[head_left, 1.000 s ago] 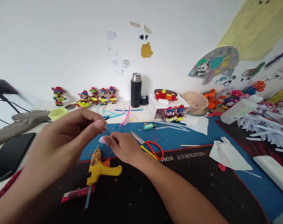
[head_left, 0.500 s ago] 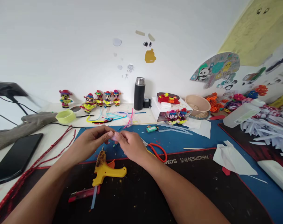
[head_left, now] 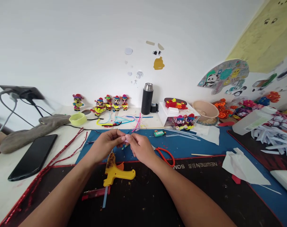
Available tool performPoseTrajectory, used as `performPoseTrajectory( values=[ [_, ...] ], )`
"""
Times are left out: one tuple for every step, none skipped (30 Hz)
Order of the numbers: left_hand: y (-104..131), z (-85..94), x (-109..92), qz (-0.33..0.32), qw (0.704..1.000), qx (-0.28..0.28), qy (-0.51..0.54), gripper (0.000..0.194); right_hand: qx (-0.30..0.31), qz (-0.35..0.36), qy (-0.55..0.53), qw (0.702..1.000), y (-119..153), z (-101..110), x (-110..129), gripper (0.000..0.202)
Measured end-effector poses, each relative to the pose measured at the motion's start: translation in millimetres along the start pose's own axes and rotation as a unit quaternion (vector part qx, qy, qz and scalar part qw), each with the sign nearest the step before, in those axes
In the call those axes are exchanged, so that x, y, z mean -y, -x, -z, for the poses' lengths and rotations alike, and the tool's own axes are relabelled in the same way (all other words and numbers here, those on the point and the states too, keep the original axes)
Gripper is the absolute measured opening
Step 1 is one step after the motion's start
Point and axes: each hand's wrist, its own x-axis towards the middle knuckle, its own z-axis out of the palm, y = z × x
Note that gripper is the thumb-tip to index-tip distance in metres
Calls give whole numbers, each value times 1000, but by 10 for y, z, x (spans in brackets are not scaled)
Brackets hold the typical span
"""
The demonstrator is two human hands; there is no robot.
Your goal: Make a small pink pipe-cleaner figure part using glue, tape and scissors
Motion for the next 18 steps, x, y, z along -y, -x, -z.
performPoseTrajectory(
  values=[
    [0,-10,4,1,1000,-4,6,53,1,-1,-1,1000,-2,-3,-7,58],
    [2,-18,6,2,1000,-9,8,52,2,-2,-1,1000,-4,-5,-13,59],
    [4,-27,8,2,1000,-14,8,51,2,-3,-1,1000,-5,-8,-19,61],
    [6,-36,10,1,1000,-19,6,50,1,-4,-2,1000,-6,-11,-26,63],
    [7,-46,12,-1,1000,-23,4,49,1,-6,-5,1000,-8,-15,-35,64],
    [7,-57,15,-3,1000,-29,2,49,-1,-9,-10,1000,-10,-19,-46,65],
    [6,-70,17,-5,999,-34,0,50,-3,-11,-17,1000,-14,-25,-59,66],
    [4,-83,17,-7,999,-39,-1,51,-7,-14,-24,1000,-20,-31,-75,67],
    [2,-94,13,-7,999,-41,-3,53,-9,-16,-32,999,-27,-39,-93,67],
    [1,-104,6,-6,999,-41,-4,54,-11,-17,-41,999,-35,-48,-111,68],
    [1,-110,-6,-5,999,-38,-5,56,-12,-17,-51,998,-44,-57,-128,68],
    [3,-112,-22,-5,999,-32,-8,57,-10,-17,-62,998,-52,-67,-144,69],
    [6,-110,-40,-6,1000,-22,-11,58,-9,-18,-75,997,-60,-75,-155,69],
    [10,-105,-58,-8,1000,-13,-15,59,-6,-19,-86,996,-64,-81,-162,70],
    [15,-97,-74,-10,1000,-3,-18,59,-4,-20,-96,995,-67,-85,-163,69],
    [20,-89,-86,-13,1000,5,-20,58,-1,-21,-101,995,-66,-86,-159,69],
    [23,-81,-92,-14,1000,10,-20,58,3,-22,-102,995,-63,-84,-151,69],
    [24,-75,-92,-14,1000,11,-19,57,7,-20,-99,995,-59,-80,-140,68]
  ],
)
